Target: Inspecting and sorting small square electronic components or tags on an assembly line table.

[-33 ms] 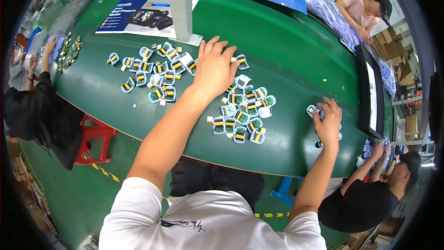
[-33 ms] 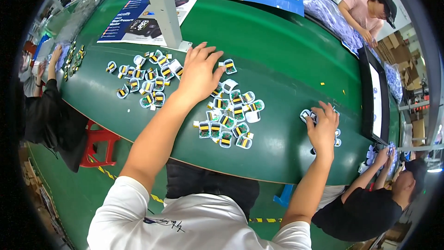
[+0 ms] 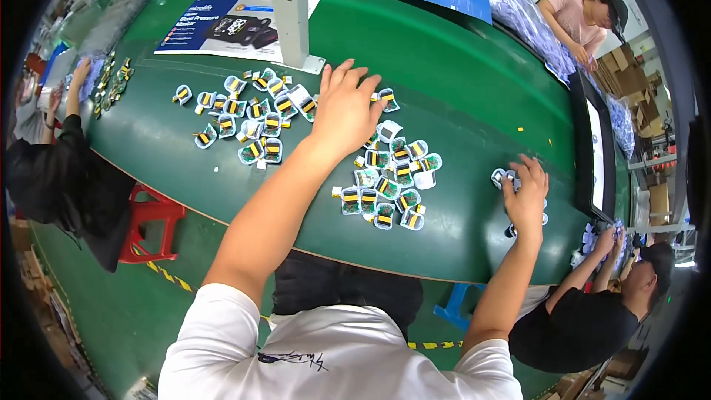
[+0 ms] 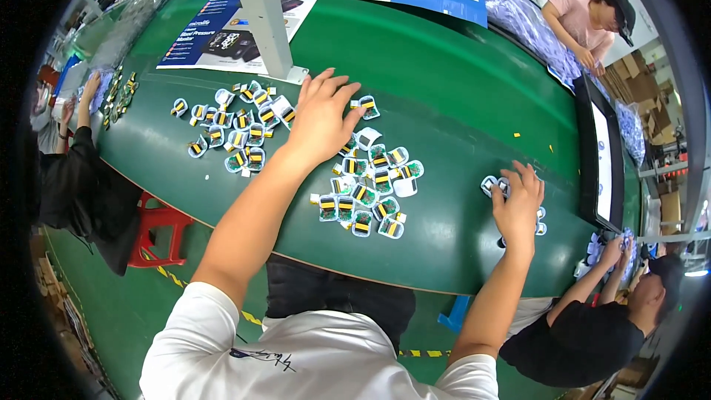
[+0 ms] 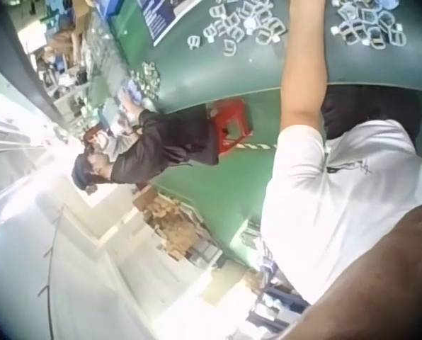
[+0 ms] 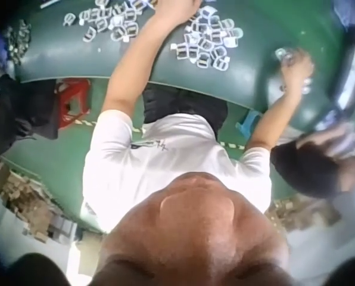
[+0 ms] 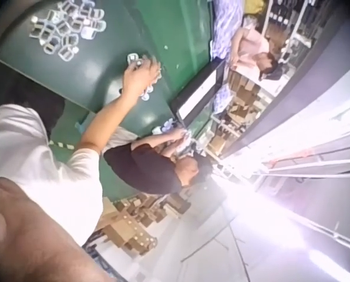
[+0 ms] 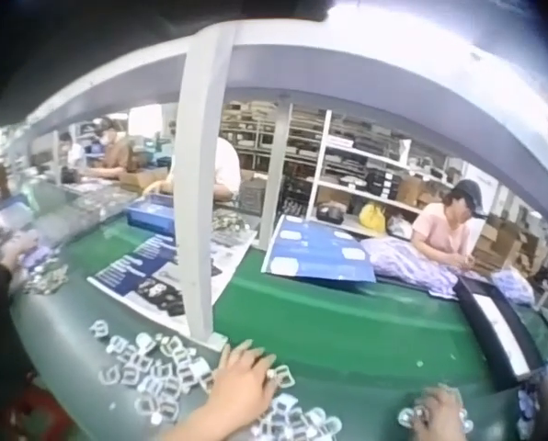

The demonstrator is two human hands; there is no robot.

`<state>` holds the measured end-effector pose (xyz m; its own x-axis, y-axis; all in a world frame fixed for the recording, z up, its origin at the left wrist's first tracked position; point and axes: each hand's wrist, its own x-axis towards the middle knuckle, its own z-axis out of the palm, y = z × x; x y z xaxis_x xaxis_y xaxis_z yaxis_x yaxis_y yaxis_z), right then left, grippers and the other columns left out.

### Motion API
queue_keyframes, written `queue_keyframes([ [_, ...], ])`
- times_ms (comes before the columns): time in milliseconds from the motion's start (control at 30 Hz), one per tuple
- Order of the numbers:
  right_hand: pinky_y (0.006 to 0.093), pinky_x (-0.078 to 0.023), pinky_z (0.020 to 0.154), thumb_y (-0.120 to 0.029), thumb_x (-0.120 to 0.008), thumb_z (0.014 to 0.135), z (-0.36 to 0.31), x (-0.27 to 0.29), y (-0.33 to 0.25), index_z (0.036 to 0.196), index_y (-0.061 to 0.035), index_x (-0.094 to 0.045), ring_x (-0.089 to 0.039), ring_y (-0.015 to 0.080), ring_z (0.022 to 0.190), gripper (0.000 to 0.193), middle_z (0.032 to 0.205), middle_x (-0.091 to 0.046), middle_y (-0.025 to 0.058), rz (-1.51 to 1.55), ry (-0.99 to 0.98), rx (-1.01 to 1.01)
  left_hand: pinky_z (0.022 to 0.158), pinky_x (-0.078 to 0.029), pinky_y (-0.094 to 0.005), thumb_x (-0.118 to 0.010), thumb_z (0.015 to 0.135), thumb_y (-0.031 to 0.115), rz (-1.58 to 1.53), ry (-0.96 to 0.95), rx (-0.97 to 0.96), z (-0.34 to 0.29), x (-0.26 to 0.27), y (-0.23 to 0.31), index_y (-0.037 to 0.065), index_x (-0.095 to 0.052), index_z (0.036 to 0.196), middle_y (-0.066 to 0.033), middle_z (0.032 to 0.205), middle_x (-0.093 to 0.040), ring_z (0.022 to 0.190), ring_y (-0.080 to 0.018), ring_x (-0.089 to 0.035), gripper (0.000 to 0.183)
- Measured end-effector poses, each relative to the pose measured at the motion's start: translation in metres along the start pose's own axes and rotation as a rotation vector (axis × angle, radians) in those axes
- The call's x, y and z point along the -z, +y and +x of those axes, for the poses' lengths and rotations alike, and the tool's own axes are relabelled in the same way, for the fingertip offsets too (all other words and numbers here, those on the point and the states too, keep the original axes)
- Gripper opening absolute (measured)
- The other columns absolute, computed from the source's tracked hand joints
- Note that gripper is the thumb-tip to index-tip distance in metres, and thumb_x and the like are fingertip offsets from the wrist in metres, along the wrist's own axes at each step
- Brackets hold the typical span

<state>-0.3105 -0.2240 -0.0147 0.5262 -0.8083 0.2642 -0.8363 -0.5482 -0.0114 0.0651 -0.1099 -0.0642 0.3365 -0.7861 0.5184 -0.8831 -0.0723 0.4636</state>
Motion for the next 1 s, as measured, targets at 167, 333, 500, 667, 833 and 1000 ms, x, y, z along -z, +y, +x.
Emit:
queue_keyframes([
  [167, 0.0521, -0.038, 0.116, -0.016, -0.076, 0.091, 0.024, 0.002, -0.049, 0.117, -0.0044, -0.073, -0.052, 0.0412, 0.137, 0.029, 0.14, -0.064, 0.0159, 0.156, 0.12, 0.098, 0.123, -0.029, -0.0622, -0.079, 0.091, 0.026, 0.021, -0.047, -0.013, 0.006, -0.012, 0.0, 0.011, -0.077, 0.117, -0.0116, 0.131, -0.067, 0.142, -0.0368, -0.049, 0.03],
  [333, 0.0446, -0.051, 0.104, -0.018, -0.075, 0.094, 0.052, -0.002, -0.115, 0.117, -0.0014, -0.073, -0.067, 0.0364, 0.119, 0.028, 0.119, -0.075, 0.0162, 0.536, 0.108, 0.234, 0.12, -0.034, -0.0586, -0.079, 0.089, 0.019, -0.175, -0.031, -0.073, 0.004, -0.002, 0.012, 0.007, -0.077, 0.106, -0.0098, 0.118, -0.072, 0.134, -0.0349, -0.056, 0.021],
  [500, 0.036, -0.057, 0.09, -0.015, -0.071, 0.098, 0.051, -0.022, -0.143, 0.124, 0.0008, -0.072, -0.075, 0.0258, 0.1, 0.03, 0.106, -0.078, 0.0154, 0.848, 0.165, 0.084, 0.083, -0.058, -0.0326, -0.071, 0.1, 0.011, -0.682, -0.251, 0.19, 0.003, 0.017, 0.036, -0.002, -0.071, 0.114, -0.0116, 0.111, -0.076, 0.093, -0.0177, -0.073, 0.019],
  [667, 0.0334, -0.058, 0.087, -0.002, -0.076, 0.09, 0.044, -0.019, -0.142, 0.122, 0.0003, -0.073, -0.073, 0.0241, 0.099, 0.032, 0.108, -0.075, 0.0136, 1.102, 0.165, 0.143, 0.075, -0.057, -0.028, -0.07, 0.099, 0.006, -1.066, -0.407, 0.309, -0.003, 0.018, 0.051, -0.001, -0.07, 0.116, -0.0072, 0.099, -0.075, 0.084, -0.0118, -0.071, 0.018],
  [833, 0.0348, -0.06, 0.083, 0.003, -0.079, 0.083, 0.043, -0.022, -0.145, 0.109, -0.0012, -0.079, -0.073, 0.0258, 0.096, 0.026, 0.108, -0.074, 0.0127, 0.961, 0.278, 0.333, 0.076, -0.058, -0.0265, -0.072, 0.098, 0.004, -1.079, -0.389, 0.302, -0.009, 0.012, 0.05, -0.003, -0.071, 0.119, -0.0074, 0.098, -0.076, 0.083, -0.0103, -0.07, 0.023],
  [1000, 0.0362, -0.058, 0.08, 0.006, -0.077, 0.083, 0.042, -0.021, -0.143, 0.106, -0.0025, -0.077, -0.072, 0.0271, 0.095, 0.024, 0.107, -0.074, 0.0113, 0.925, 0.414, 0.352, 0.08, -0.06, -0.0262, -0.067, 0.1, 0.001, -1.18, -0.493, 0.401, -0.008, 0.013, 0.057, -0.004, -0.072, 0.118, -0.0085, 0.099, -0.077, 0.089, -0.0122, -0.074, 0.019],
])
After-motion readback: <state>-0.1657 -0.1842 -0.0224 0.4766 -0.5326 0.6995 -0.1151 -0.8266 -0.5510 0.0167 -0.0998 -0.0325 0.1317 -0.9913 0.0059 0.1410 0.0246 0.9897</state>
